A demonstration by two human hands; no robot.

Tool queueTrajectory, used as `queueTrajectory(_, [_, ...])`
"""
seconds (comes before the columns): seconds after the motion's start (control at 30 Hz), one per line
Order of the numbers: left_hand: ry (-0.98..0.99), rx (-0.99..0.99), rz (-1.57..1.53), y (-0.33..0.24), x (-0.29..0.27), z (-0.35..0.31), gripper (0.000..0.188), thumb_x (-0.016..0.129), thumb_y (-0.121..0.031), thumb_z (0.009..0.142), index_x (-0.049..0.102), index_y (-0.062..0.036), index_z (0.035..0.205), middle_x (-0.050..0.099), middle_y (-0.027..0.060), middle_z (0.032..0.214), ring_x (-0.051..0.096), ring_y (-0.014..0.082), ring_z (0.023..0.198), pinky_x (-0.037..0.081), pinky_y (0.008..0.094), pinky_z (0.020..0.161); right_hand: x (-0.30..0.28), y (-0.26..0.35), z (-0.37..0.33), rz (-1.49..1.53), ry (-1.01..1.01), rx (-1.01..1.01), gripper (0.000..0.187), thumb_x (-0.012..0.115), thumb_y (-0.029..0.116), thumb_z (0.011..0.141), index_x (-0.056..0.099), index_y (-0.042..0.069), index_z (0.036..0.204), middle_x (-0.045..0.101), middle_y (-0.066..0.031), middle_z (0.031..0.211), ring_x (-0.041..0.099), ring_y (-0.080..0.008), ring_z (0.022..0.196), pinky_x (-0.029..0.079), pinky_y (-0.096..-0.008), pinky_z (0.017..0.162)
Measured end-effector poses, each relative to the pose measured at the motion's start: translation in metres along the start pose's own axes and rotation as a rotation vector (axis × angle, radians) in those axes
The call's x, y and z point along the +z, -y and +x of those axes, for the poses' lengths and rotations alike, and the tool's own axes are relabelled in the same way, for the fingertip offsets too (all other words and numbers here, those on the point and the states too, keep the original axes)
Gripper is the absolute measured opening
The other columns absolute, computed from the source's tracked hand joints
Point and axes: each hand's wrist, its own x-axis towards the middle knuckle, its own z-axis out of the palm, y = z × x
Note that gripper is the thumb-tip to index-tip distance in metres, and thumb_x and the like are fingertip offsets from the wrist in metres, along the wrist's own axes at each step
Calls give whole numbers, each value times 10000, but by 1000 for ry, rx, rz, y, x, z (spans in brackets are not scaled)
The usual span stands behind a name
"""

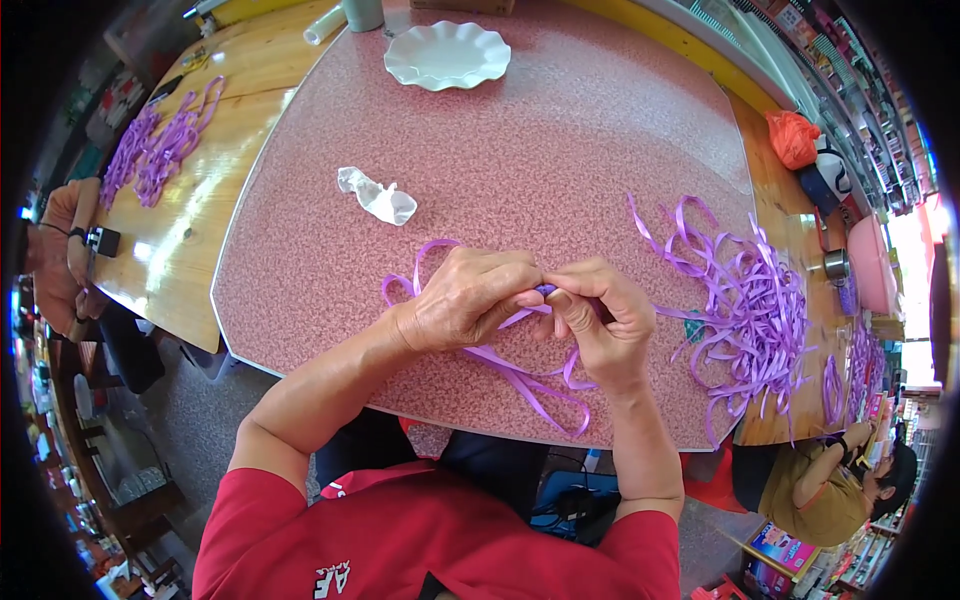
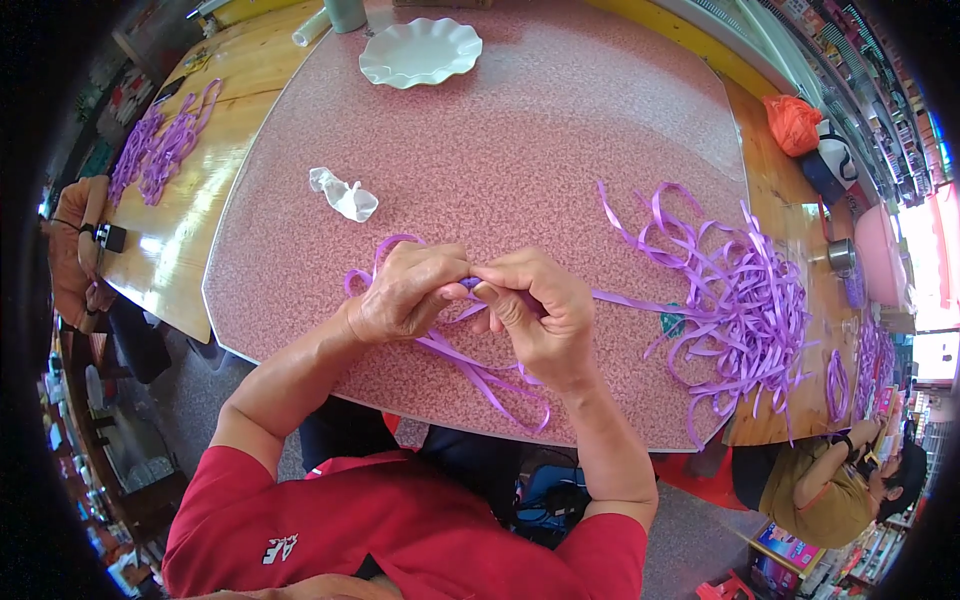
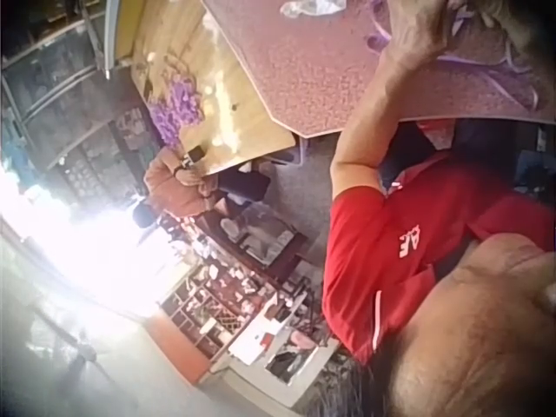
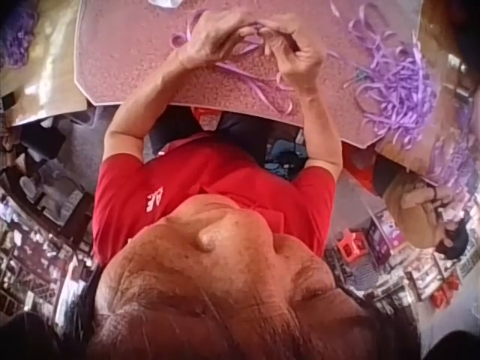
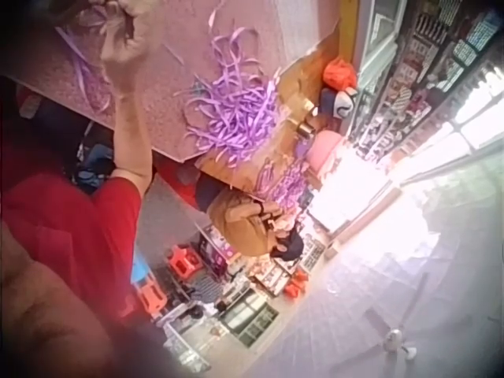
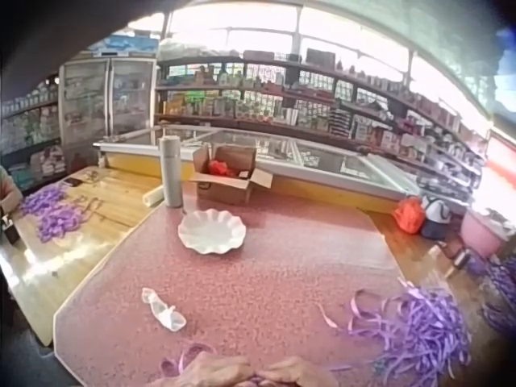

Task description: Untangling and organizing purple ribbons on a table.

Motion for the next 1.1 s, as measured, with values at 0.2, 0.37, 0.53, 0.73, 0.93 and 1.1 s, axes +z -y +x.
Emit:
queueTrajectory(0.2, [80,-84,-101,4,1,-1,268,524,-283,995,581,-23,956,532,141,729,581,355,677,438,432,581,-9,1,3,-88,54,-41,98,635,5,922,665,-14,1013,650,-118,934,615,-107,622,502,-215,509])
queueTrajectory(0.37, [69,-113,-109,5,2,-2,245,518,-257,1003,589,-23,980,575,145,766,605,353,697,458,411,593,-5,3,4,-390,30,-227,91,647,-38,897,665,-12,983,650,-124,918,649,-131,646,515,-219,515])
queueTrajectory(0.53, [-107,-120,-140,-1,15,-3,332,482,-299,1026,578,16,991,569,126,777,568,263,628,441,347,567,16,-8,-7,-397,-124,-252,128,662,-51,881,645,-17,1003,649,-130,926,666,-139,664,524,-222,523])
queueTrajectory(0.73, [-203,-264,-235,-8,19,-4,240,512,-206,1015,598,16,986,608,144,800,628,316,679,478,369,597,17,-11,0,-507,-174,-359,148,654,-69,879,634,-22,1018,646,-130,934,662,-130,661,521,-216,519])
queueTrajectory(0.93, [-148,-176,-183,-2,14,-5,259,510,-233,1016,600,9,992,591,137,790,618,307,694,465,368,586,12,-2,-4,-157,-102,-36,145,640,-52,900,653,-16,1040,642,-105,928,613,-97,638,514,-209,524])
queueTrajectory(1.1, [-173,-88,-116,-1,17,-4,272,497,-253,1020,577,1,965,560,130,758,587,295,650,444,381,564,11,-5,-4,-47,-95,-34,148,643,-22,911,667,-6,1056,642,-105,930,595,-90,626,500,-212,517])
